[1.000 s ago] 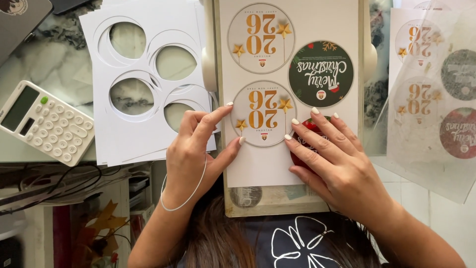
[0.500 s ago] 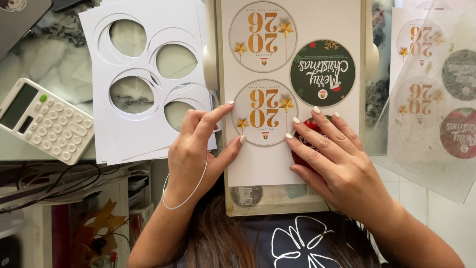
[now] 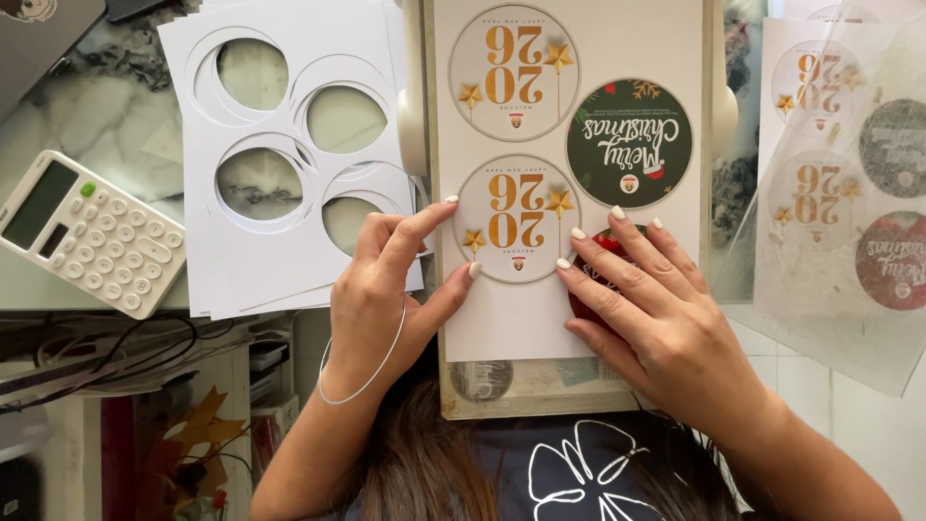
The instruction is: The person places printed sheets with circular designs into a manual die-cutting machine and cranks the handle to cut them out. They then remove the cut circular stickers from the sheets and peel off the surrounding paper.
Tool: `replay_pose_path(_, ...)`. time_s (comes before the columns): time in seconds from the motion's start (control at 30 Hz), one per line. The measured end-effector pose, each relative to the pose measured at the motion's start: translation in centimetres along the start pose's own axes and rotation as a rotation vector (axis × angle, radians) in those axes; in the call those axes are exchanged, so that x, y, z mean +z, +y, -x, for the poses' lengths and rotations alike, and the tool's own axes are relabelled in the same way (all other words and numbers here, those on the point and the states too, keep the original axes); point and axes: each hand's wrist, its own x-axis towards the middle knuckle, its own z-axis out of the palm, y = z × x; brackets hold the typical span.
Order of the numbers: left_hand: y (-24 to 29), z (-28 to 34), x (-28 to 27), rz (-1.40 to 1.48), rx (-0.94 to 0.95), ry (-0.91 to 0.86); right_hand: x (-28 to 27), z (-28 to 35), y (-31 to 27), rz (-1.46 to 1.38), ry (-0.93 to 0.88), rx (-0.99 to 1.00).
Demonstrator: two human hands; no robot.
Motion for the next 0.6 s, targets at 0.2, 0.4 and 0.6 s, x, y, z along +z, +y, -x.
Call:
replay_pose_path(0.2, 0.13, -0.12, -0.05, 0.022, -0.014, -0.002, -0.06, -0.02, -0.04, 0.002, 0.0, 0.0)
replay_pose_path(0.4, 0.02, -0.11, 0.08, 0.028, -0.018, 0.002, -0.09, -0.05, -0.06, 0.006, -0.004, 0.0)
replay_pose_path(0.6, -0.07, -0.04, 0.26, 0.032, -0.019, 0.008, -0.05, 0.02, -0.09, 0.015, -0.009, 0.002)
